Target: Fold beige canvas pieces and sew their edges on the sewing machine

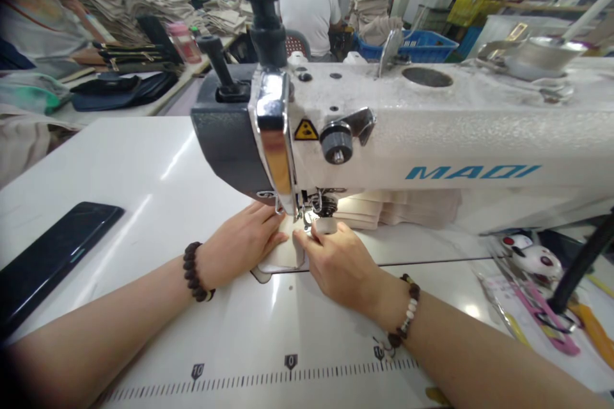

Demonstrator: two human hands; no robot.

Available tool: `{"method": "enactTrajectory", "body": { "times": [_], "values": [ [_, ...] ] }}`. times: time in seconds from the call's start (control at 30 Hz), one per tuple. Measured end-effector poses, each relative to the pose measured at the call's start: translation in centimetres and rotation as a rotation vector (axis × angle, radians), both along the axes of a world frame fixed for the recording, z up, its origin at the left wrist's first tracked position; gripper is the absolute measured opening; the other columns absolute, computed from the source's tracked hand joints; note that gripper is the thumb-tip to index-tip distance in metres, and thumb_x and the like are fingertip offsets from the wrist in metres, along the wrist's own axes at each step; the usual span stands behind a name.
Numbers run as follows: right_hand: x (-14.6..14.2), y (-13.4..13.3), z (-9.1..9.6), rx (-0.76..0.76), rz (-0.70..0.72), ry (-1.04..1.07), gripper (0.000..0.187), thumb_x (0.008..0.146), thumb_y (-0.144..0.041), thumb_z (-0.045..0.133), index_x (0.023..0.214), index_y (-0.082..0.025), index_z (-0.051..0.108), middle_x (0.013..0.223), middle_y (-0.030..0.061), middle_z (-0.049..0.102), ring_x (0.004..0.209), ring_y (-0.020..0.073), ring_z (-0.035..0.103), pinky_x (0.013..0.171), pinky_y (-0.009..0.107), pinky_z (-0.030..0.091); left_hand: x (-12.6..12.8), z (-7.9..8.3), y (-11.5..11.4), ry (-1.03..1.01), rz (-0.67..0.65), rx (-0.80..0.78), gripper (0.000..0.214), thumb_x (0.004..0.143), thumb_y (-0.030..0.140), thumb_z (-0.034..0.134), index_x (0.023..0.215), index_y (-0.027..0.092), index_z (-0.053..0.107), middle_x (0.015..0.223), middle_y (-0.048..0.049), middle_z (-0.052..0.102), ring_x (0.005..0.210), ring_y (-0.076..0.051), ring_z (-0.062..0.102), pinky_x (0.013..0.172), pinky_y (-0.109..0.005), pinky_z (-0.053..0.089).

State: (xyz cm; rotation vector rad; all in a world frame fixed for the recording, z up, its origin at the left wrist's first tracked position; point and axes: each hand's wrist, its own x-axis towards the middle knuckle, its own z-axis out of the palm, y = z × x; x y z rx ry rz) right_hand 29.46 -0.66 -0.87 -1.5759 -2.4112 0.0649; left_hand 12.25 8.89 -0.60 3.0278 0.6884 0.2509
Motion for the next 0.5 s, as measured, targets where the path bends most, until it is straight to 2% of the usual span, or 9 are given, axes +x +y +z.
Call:
{"method": "enactTrajectory", "body": {
  "times": [0.5],
  "values": [
    [-0.23, 0.18, 0.11, 0.02, -0.011, -0.013, 0.032, 0.085, -0.012, 0.036, 0.112, -0.012, 0.052, 0.082, 0.0073, 0.053, 0.067, 0.016, 0.043, 0.06, 0.028, 0.032, 0.33, -0.15, 0.37, 0.004, 0.015, -0.032, 0.024, 0.088, 0.027, 0.047, 0.099, 0.007, 0.056, 0.105, -0.0137, 0.055, 0.103, -0.026, 0.049, 0.094, -0.042, 0.039]
  ]
}}
